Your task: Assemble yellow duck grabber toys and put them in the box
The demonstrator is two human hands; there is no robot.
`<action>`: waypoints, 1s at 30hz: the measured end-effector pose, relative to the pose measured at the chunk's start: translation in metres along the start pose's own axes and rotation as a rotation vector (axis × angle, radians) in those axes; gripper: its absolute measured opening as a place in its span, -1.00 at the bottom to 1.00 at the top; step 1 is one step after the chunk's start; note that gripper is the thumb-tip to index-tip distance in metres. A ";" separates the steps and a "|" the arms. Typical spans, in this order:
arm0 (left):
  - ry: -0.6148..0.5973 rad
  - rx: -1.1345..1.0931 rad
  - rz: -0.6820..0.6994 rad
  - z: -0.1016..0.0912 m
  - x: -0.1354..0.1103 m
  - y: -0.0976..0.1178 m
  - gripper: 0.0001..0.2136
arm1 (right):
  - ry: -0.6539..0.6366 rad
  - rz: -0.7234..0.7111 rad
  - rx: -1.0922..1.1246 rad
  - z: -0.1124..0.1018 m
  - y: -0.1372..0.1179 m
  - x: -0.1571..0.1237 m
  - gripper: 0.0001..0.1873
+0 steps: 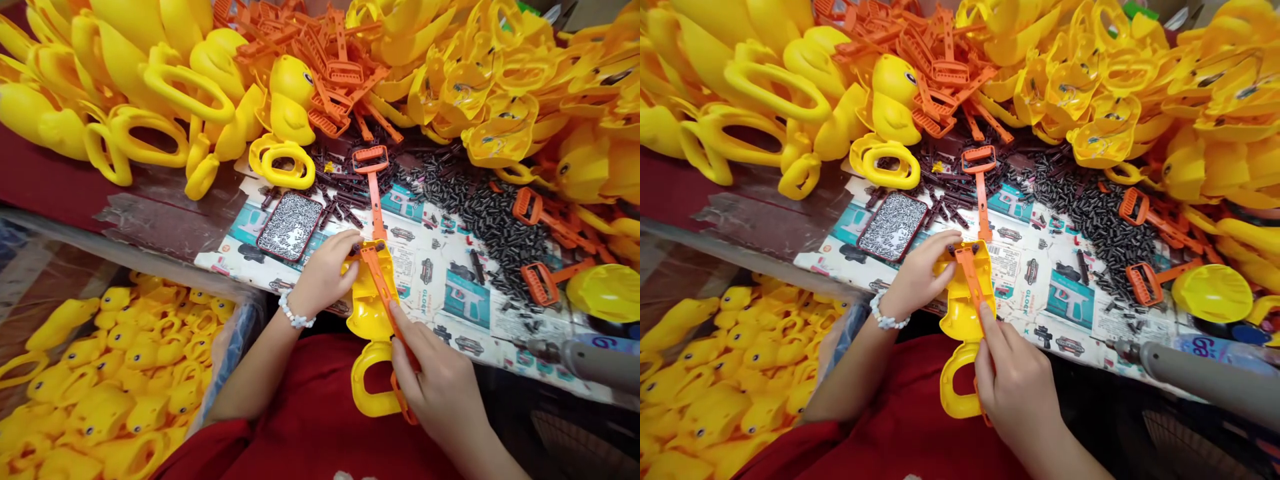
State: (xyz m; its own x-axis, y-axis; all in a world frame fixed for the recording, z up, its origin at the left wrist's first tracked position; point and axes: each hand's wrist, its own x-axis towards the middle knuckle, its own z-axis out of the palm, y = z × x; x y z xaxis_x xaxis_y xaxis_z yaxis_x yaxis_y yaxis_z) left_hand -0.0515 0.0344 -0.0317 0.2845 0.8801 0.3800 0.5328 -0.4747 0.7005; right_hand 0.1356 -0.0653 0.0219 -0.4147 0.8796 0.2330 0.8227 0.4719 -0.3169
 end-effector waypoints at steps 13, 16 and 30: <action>0.017 0.035 0.016 0.003 0.000 -0.001 -0.68 | -0.043 -0.017 -0.129 0.000 0.004 -0.001 -0.58; 0.002 0.032 0.010 0.003 0.000 -0.001 -0.68 | -0.067 -0.038 -0.142 -0.001 0.008 0.001 -0.58; 0.039 0.075 -0.007 0.008 -0.005 0.009 -0.66 | -0.094 0.113 0.162 -0.006 -0.005 0.007 -0.60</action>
State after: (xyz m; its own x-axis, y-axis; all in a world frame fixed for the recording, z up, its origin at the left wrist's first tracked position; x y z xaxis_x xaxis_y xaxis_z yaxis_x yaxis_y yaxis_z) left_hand -0.0414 0.0261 -0.0322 0.2500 0.8818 0.3999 0.5932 -0.4660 0.6565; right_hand 0.1307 -0.0624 0.0303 -0.3636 0.9258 0.1035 0.7962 0.3665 -0.4814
